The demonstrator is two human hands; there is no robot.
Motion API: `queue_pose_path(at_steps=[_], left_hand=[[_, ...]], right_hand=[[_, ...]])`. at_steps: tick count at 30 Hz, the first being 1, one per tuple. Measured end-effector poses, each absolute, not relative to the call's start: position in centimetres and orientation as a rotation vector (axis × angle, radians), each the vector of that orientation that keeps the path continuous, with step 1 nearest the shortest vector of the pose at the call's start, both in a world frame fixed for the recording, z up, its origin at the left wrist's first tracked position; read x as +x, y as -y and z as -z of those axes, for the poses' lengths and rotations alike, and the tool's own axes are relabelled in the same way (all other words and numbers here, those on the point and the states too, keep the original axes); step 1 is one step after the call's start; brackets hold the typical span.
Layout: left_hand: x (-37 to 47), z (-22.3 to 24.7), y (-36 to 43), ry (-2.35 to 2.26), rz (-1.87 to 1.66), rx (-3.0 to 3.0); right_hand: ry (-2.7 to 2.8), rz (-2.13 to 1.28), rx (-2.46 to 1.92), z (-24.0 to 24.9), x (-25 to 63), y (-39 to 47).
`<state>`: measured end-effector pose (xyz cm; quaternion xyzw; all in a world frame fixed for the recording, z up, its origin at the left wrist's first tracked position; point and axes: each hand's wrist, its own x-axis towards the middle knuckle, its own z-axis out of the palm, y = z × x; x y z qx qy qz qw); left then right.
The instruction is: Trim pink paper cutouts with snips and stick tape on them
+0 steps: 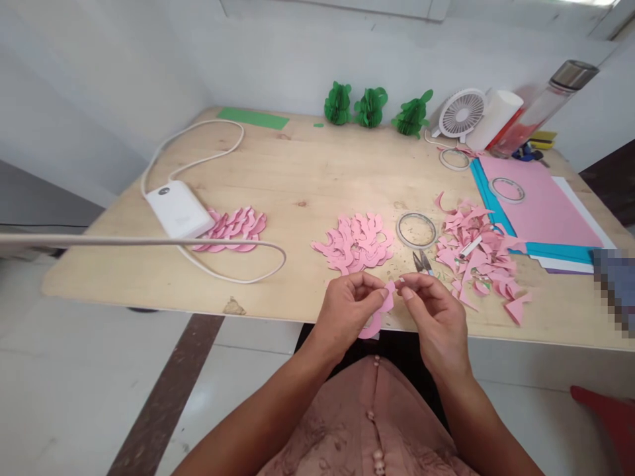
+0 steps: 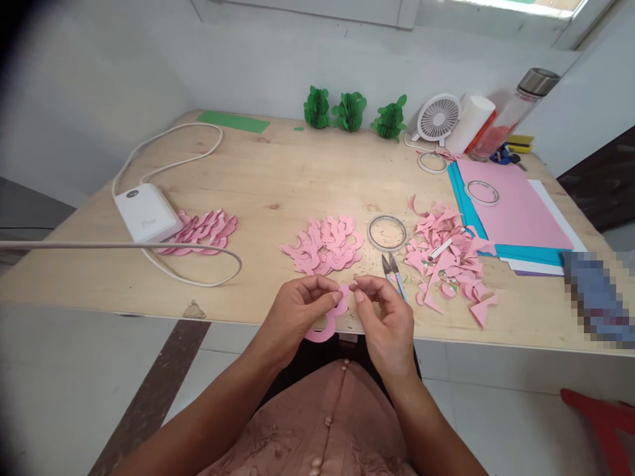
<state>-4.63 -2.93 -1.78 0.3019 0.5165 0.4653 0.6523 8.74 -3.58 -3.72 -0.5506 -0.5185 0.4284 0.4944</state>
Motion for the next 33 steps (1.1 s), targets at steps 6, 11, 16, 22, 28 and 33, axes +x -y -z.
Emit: queue_pose_path(at_steps=[6, 11, 16, 22, 28, 33], left_hand=[[-4.75, 1.82, 2.56, -1.157, -1.032, 0.741], [-4.76, 1.88, 2.57, -1.149, -1.015, 0.74], [-5.11, 1.8, 2.58, -1.126, -0.965, 0.754], [-5.37, 1.57, 2.53, -1.125, -0.943, 0.737], [-5.4, 1.6, 2.51, -1.094, -0.966, 0.714], [-5.31, 1.53, 2.61, -1.1, -0.964, 0.724]], right_hand=[[1.426, -1.001, -1.285, 3.73, 9.05, 3.44], [1.553, -0.9, -1.279, 3.46, 9.04, 3.42], [1.703, -0.736, -1.263, 3.14, 9.22, 3.45], [1.922, -0.338, -1.18, 2.92, 9.26, 3.45], [1.942, -0.215, -1.142, 3.18, 9.22, 3.45], [1.943, -0.196, -1.15, 3.32, 9.16, 3.44]])
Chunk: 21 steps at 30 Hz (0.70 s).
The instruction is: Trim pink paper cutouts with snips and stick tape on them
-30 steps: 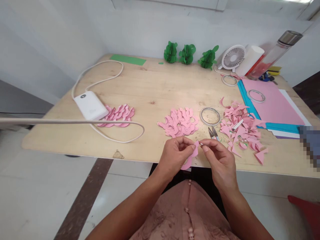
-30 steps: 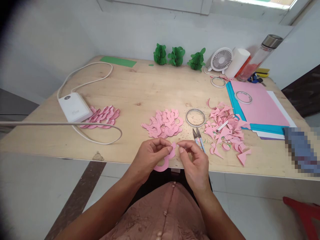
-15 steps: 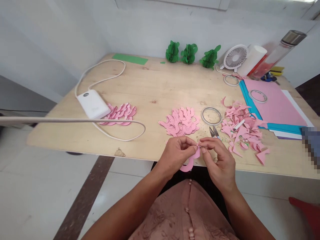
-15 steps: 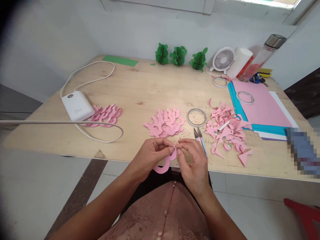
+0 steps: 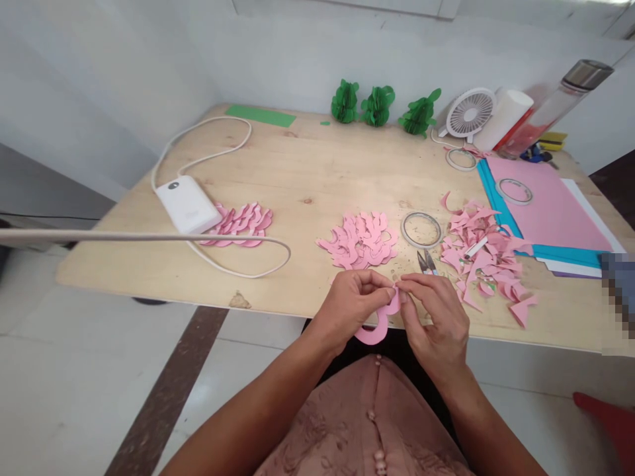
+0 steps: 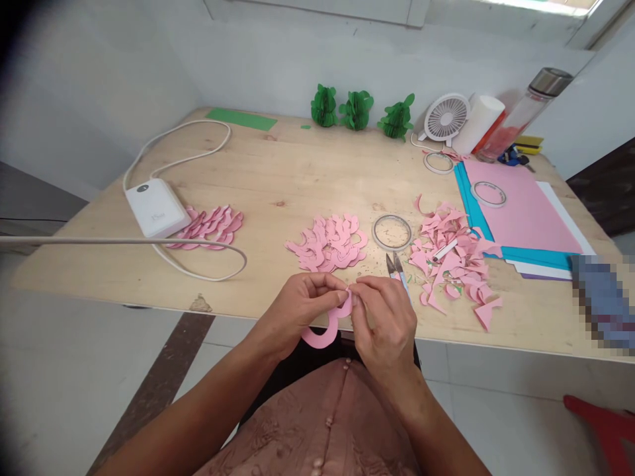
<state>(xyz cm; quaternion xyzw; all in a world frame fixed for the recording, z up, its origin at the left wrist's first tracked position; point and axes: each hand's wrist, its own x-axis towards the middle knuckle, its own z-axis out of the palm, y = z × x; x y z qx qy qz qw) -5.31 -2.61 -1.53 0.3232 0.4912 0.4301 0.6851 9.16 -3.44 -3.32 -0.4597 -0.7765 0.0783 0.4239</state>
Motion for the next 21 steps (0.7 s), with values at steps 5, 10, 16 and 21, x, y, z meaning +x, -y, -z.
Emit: queue_pose_path(at_steps=[5, 10, 16, 21], left_hand=[[-5.2, 1.42, 2.72, -1.126, -0.972, 0.764], [-5.17, 1.64, 2.83, -1.162, -0.96, 0.815], [-5.07, 1.95, 2.96, -1.189, -0.99, 0.894], [-5.04, 1.91, 2.99, -1.207, -1.019, 0.925]], right_hand=[[1.934, -0.189, -1.155, 3.31, 9.1, 3.46], [1.915, -0.254, -1.193, 2.97, 9.05, 3.55], [1.882, -0.274, -1.229, 2.87, 8.87, 3.46], [1.901, -0.198, -1.194, 3.02, 8.82, 3.47]])
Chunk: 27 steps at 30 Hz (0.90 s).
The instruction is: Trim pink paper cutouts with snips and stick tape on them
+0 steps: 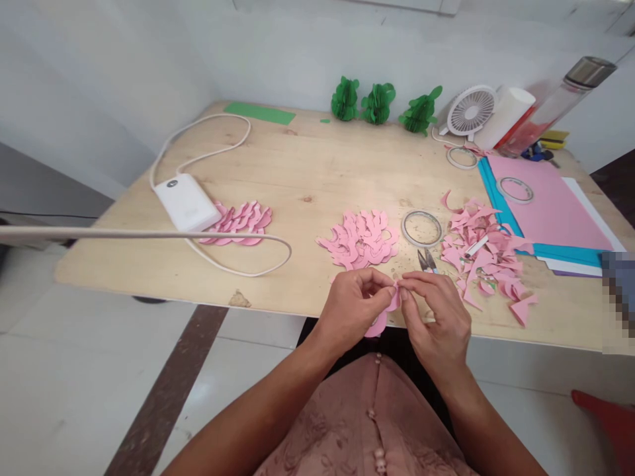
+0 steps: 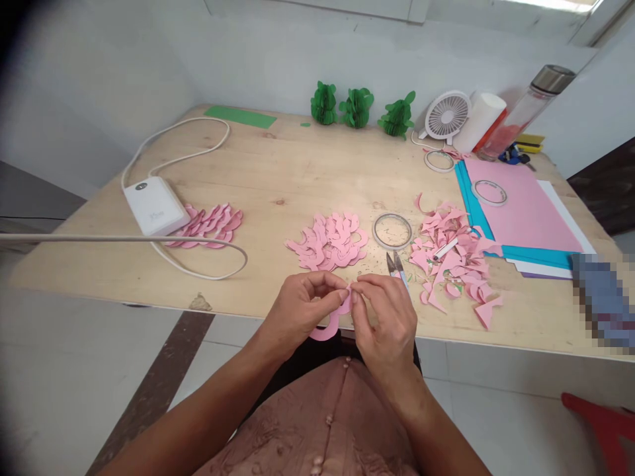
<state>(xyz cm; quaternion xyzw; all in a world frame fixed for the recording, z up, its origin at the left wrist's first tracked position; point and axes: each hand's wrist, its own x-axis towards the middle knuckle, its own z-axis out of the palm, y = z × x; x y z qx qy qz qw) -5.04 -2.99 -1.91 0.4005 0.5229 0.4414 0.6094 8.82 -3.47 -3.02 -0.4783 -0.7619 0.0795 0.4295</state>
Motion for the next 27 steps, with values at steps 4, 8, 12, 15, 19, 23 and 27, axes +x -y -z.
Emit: queue_pose_path(at_steps=[4, 8, 12, 15, 19, 23, 27], left_hand=[[-5.06, 1.8, 2.96, -1.226, -1.022, 0.914], [-5.06, 1.78, 2.99, -1.227, -1.015, 0.932], [-5.06, 1.84, 3.08, -1.215, -1.02, 0.951], [-5.05, 1.85, 3.15, -1.216, -1.015, 0.961], [-5.07, 1.69, 3.2, -1.208, -1.017, 0.955], [-5.11, 1.32, 3.22, -1.202, -1.015, 0.932], [-5.12, 1.14, 3.21, -1.2, -1.037, 0.971]], right_hand=[[1.907, -0.177, -1.18, 3.04, 8.84, 3.56], [1.902, -0.202, -1.184, 3.01, 8.78, 3.59], [1.907, -0.173, -1.183, 3.04, 8.65, 3.57], [1.909, -0.142, -1.187, 3.09, 8.6, 3.54], [1.92, -0.116, -1.182, 3.07, 8.58, 3.51], [1.929, -0.084, -1.165, 2.92, 8.51, 3.52], [1.942, -0.064, -1.147, 2.84, 8.48, 3.6]])
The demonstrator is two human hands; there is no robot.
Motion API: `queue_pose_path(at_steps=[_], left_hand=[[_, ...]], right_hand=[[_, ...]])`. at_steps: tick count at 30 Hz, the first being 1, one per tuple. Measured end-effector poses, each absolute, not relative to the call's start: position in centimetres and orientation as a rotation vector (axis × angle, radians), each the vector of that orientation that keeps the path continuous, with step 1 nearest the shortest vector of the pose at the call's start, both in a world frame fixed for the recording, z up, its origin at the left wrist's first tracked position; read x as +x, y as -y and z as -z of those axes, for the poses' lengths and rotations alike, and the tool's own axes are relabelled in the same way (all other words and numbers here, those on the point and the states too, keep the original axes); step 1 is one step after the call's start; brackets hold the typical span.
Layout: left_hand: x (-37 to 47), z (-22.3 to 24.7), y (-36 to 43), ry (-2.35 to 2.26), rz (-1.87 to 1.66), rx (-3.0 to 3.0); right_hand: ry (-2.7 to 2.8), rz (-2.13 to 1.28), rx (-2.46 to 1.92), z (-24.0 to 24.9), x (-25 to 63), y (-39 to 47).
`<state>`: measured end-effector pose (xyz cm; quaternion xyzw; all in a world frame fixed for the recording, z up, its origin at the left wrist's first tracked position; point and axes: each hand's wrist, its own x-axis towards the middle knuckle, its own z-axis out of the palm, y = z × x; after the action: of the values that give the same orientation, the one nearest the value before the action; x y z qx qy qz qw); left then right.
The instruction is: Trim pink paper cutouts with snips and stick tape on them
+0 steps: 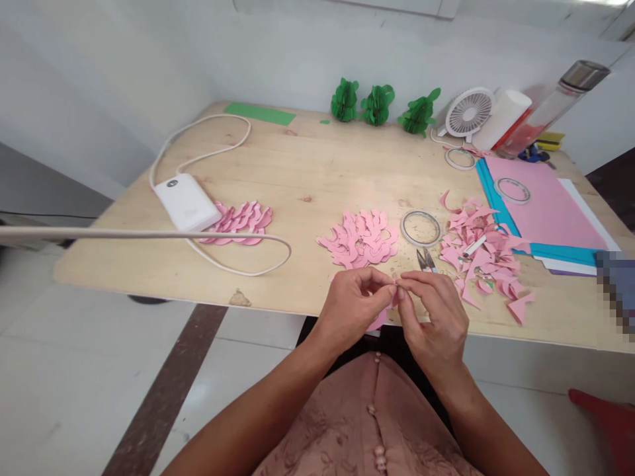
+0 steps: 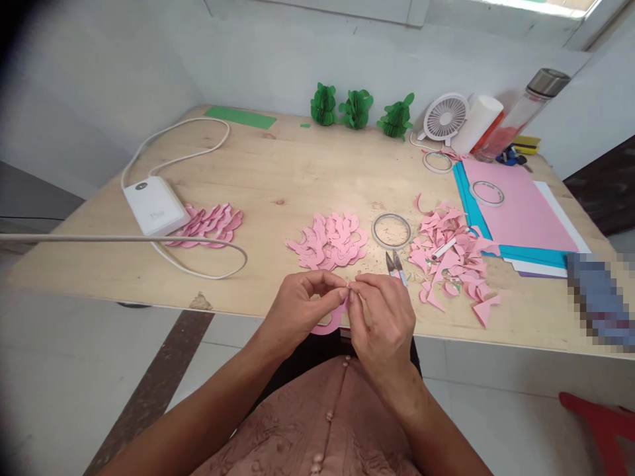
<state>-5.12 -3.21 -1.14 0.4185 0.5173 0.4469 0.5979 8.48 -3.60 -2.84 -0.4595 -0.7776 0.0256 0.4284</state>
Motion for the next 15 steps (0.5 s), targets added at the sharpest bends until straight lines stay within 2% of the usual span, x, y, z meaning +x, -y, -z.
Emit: queue_pose_path(at_steps=[15], left_hand=[[-5.17, 2.05, 3.59, -1.356, -1.054, 1.19]], right_hand=[[1.945, -0.079, -1.191, 3.07, 8.34, 3.8]])
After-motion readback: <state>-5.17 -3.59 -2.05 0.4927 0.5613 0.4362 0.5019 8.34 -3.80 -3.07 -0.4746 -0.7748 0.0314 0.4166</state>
